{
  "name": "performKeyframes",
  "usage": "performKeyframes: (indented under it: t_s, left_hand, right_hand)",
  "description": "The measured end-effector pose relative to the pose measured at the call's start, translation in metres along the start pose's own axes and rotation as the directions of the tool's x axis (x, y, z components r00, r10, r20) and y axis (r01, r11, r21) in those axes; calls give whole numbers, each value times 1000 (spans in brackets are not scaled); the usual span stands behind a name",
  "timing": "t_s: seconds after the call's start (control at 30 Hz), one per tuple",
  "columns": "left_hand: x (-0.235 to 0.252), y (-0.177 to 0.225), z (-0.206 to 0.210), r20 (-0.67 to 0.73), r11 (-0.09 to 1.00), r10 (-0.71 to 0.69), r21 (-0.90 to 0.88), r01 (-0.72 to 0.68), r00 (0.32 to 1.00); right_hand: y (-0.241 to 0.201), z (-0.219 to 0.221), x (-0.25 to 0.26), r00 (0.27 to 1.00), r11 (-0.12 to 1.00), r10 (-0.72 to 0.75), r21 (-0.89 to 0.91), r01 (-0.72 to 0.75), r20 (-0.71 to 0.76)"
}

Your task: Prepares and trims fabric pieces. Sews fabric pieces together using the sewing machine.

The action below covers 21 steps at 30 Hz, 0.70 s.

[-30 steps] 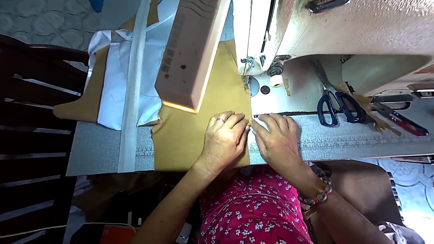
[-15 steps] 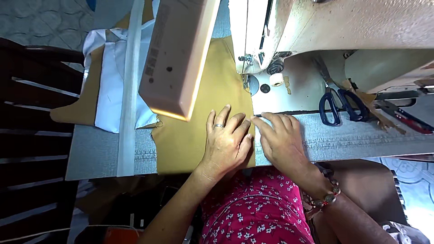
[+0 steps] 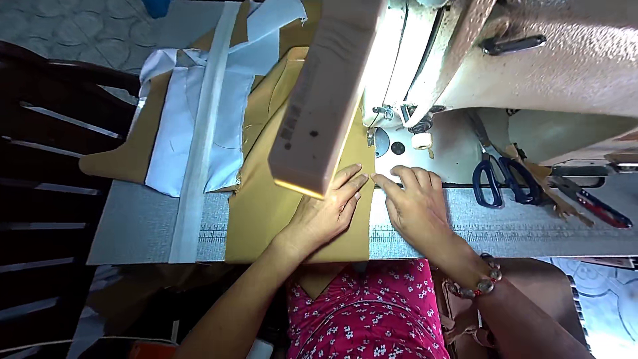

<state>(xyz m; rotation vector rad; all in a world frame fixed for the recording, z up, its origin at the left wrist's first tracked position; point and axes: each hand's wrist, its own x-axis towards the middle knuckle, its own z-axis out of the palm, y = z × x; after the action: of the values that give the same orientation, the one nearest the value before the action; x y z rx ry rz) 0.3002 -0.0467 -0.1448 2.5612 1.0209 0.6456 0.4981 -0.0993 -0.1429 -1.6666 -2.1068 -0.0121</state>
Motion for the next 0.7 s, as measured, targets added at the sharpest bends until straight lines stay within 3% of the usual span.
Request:
performKeyframes:
  t_s: [0.3, 0.63, 0.7]
  left_hand:
    - [37, -32, 0, 52, 999, -29, 43, 27, 998]
    - [63, -103, 3, 114, 984, 165, 48, -171, 980]
    - [71, -107, 4, 73, 981, 184, 43, -188, 980]
  right_hand:
    - [7, 2, 32, 996, 998, 70, 2, -70, 56]
    - [9, 14, 22, 997, 997, 78, -10, -78, -1]
    - [8, 16, 21, 996, 996, 87, -7, -87, -10]
